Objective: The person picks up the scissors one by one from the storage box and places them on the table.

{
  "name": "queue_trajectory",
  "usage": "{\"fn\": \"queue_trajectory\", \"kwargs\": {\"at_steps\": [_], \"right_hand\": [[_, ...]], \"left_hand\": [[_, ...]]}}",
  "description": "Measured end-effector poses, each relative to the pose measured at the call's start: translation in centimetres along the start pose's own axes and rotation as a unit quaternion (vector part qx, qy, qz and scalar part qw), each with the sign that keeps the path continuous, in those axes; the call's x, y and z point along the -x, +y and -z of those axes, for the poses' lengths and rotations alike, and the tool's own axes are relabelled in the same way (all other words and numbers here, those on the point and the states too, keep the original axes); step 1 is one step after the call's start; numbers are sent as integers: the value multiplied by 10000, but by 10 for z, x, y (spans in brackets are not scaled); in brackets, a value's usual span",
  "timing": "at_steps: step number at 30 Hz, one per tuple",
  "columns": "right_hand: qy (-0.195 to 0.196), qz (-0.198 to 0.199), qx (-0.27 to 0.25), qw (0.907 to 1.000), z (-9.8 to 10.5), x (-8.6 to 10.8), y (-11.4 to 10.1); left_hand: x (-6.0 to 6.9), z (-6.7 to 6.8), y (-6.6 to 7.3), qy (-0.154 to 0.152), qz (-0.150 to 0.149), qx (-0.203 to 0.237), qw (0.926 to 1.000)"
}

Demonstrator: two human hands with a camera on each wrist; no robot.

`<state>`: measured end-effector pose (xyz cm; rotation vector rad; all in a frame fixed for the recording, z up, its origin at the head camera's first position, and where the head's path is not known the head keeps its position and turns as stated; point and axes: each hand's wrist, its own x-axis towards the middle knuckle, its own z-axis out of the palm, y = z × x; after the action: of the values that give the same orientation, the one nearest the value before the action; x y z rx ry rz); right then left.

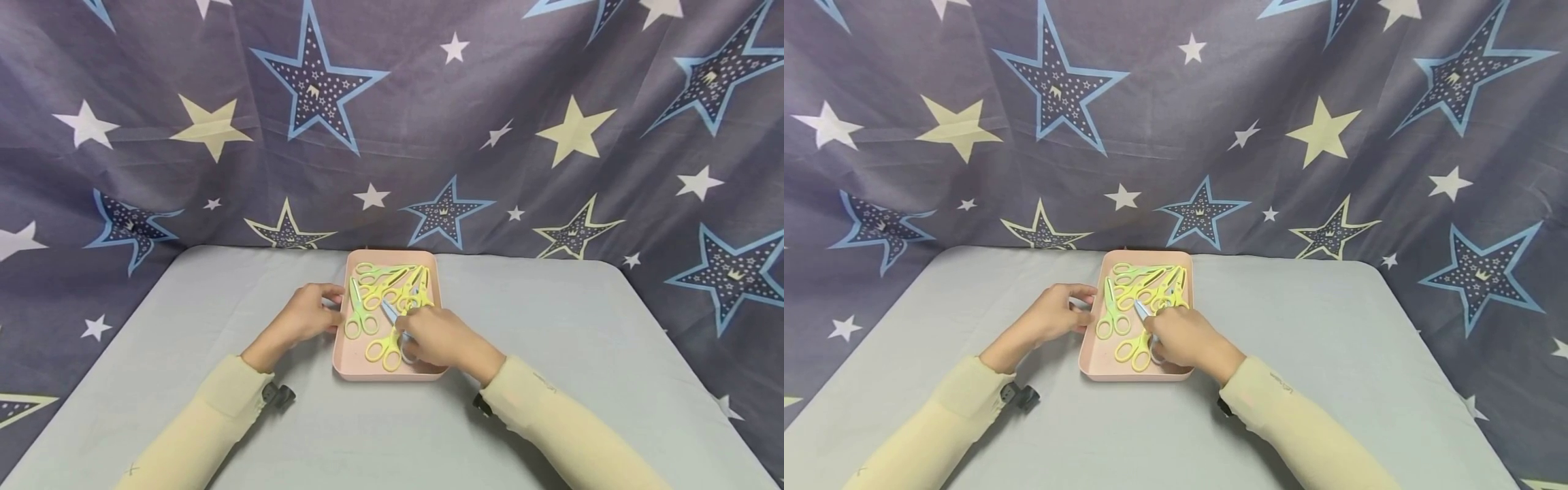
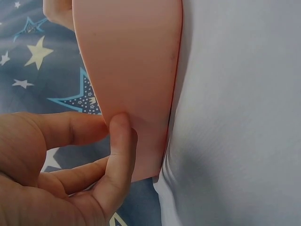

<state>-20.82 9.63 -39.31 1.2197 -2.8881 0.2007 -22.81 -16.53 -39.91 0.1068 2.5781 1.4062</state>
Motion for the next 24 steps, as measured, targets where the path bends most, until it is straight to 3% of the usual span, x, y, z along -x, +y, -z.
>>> {"fn": "queue_trajectory", "kwargs": {"at_steps": [15, 24], "right_hand": [[193, 307, 918, 9951, -7, 0, -9], [1076, 315, 1474, 9827, -4, 2, -8]], "left_hand": [[0, 0, -1, 3, -33, 105, 9999], [-1, 1, -1, -14, -23, 101, 9999]]}}
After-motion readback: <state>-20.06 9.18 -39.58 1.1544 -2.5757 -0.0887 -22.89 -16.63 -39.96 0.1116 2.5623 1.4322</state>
